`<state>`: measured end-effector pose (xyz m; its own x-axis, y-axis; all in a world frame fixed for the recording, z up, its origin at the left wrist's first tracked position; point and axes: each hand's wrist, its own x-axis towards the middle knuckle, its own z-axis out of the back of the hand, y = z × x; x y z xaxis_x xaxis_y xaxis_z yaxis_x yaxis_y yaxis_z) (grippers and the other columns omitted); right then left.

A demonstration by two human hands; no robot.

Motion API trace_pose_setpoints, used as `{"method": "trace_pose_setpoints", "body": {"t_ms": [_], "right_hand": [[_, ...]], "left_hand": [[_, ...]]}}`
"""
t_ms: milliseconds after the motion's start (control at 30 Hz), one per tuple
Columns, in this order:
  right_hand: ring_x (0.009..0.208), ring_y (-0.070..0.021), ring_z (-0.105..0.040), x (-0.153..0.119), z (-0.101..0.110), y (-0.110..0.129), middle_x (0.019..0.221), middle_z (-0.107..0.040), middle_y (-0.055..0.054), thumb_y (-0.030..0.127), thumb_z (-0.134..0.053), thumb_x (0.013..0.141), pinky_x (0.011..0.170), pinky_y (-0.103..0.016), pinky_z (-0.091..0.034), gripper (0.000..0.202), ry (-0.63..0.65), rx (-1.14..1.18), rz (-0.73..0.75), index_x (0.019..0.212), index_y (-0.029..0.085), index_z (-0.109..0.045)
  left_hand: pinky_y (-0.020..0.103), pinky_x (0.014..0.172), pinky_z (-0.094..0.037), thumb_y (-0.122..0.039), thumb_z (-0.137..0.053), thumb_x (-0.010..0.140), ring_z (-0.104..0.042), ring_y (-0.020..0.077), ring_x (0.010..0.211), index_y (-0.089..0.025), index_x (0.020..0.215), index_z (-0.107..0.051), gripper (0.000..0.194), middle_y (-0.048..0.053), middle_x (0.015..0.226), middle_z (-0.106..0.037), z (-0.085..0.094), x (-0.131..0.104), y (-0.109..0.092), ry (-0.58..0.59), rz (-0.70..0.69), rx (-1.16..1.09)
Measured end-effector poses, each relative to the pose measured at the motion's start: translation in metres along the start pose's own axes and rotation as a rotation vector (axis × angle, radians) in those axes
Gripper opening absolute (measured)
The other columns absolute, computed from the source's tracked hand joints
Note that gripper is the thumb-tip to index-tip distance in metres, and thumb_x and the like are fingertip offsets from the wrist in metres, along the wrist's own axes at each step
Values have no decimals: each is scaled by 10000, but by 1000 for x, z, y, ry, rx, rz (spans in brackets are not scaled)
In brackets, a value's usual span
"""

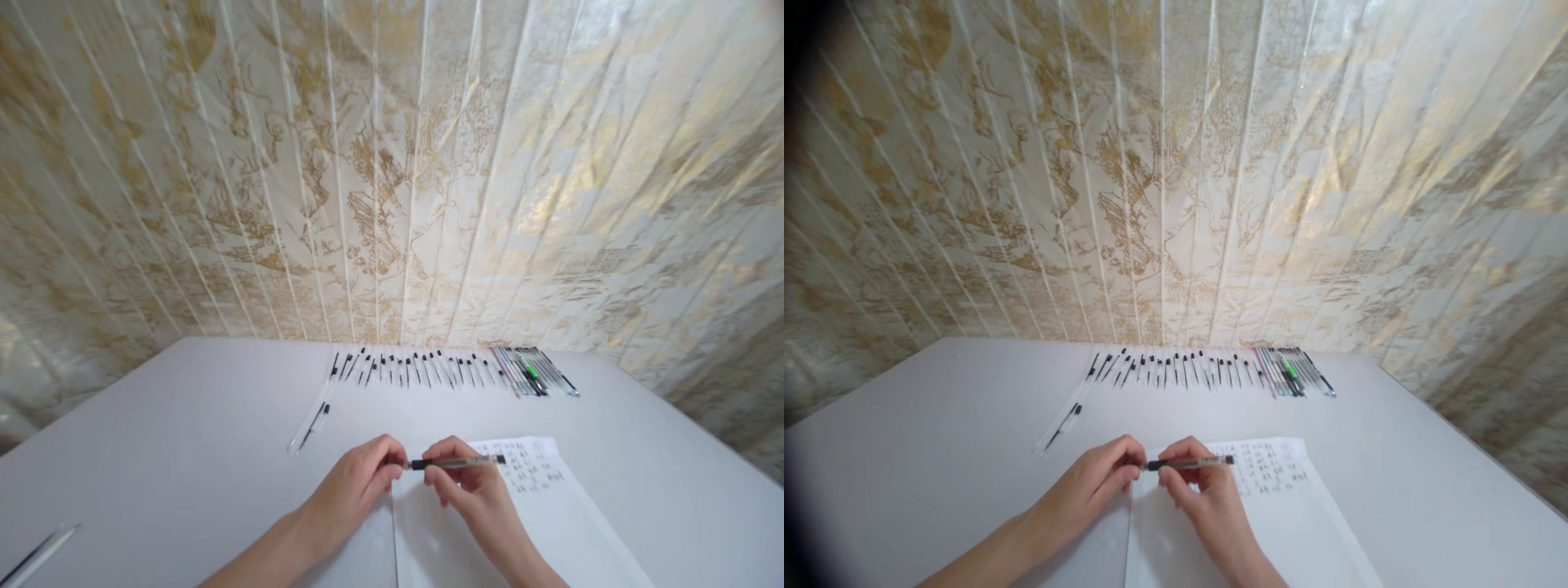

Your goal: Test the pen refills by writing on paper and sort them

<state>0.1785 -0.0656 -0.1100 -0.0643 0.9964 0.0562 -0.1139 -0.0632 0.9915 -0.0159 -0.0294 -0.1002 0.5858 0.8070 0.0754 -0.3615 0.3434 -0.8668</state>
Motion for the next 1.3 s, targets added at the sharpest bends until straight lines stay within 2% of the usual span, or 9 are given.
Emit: {"method": "trace_pose_setpoints", "body": {"t_ms": [133,200,400,533,667,767,1000,1167,1300], "right_hand": [[551,-113,-504,-1,0,-6,659,-551,0,422,-679,765,517,-228,-423,265,-66,70,26,805,161,-676],[558,-115,-515,-2,0,-7,651,-556,2,425,-688,759,526,-227,-432,268,-95,73,35,828,166,-682],[514,-94,-496,-3,-4,3,735,-613,-41,461,-676,754,495,-227,-442,331,-79,54,-11,653,147,-657],[490,-110,-499,-5,-6,4,623,-611,-20,479,-687,739,476,-234,-442,329,-78,126,-36,767,154,-645],[530,-130,-527,-8,-7,-1,664,-626,-37,478,-654,776,497,-244,-449,324,-137,55,16,819,157,-651],[539,-132,-535,-8,-7,-6,702,-628,-50,472,-650,784,510,-248,-455,320,-134,17,33,814,154,-666],[518,-126,-526,-6,-11,-12,661,-612,-36,462,-665,778,487,-239,-442,315,-115,145,11,843,155,-643],[534,-124,-507,-8,-15,-12,638,-573,-13,487,-616,808,510,-234,-440,326,-93,108,50,855,165,-641],[555,-133,-510,-10,-14,-8,648,-564,-16,513,-582,818,506,-229,-431,345,-29,35,31,800,171,-625]], "left_hand": [[221,597,-391,-369,-434,923,-488,97,558,-163,883,-538,234,-31,675,-528,-8,0,5,37,86,-411],[213,553,-369,-407,-450,914,-456,85,516,-153,875,-535,271,-32,656,-517,-11,1,6,34,108,-508],[216,616,-377,-328,-492,899,-452,93,584,-175,856,-564,174,-48,654,-483,-9,-4,1,-56,62,-353],[223,621,-386,-308,-473,906,-464,95,582,-179,849,-553,162,-43,663,-504,-10,-6,-1,-39,61,-337],[231,643,-404,-303,-460,910,-490,105,600,-185,844,-537,156,-32,677,-526,-15,-6,-3,-79,61,-353],[232,652,-410,-286,-464,909,-497,110,624,-183,843,-542,145,-26,689,-528,-17,-6,-2,-107,49,-355],[221,618,-410,-289,-466,920,-504,91,584,-165,847,-547,165,-30,681,-542,-20,-8,-1,-90,49,-410],[226,617,-439,-339,-479,919,-535,102,595,-163,872,-543,193,-16,702,-584,-24,-5,-6,-32,31,-500],[245,703,-448,-374,-511,904,-584,137,705,-171,875,-574,216,16,782,-655,-23,-6,-6,20,-47,-372]]}}
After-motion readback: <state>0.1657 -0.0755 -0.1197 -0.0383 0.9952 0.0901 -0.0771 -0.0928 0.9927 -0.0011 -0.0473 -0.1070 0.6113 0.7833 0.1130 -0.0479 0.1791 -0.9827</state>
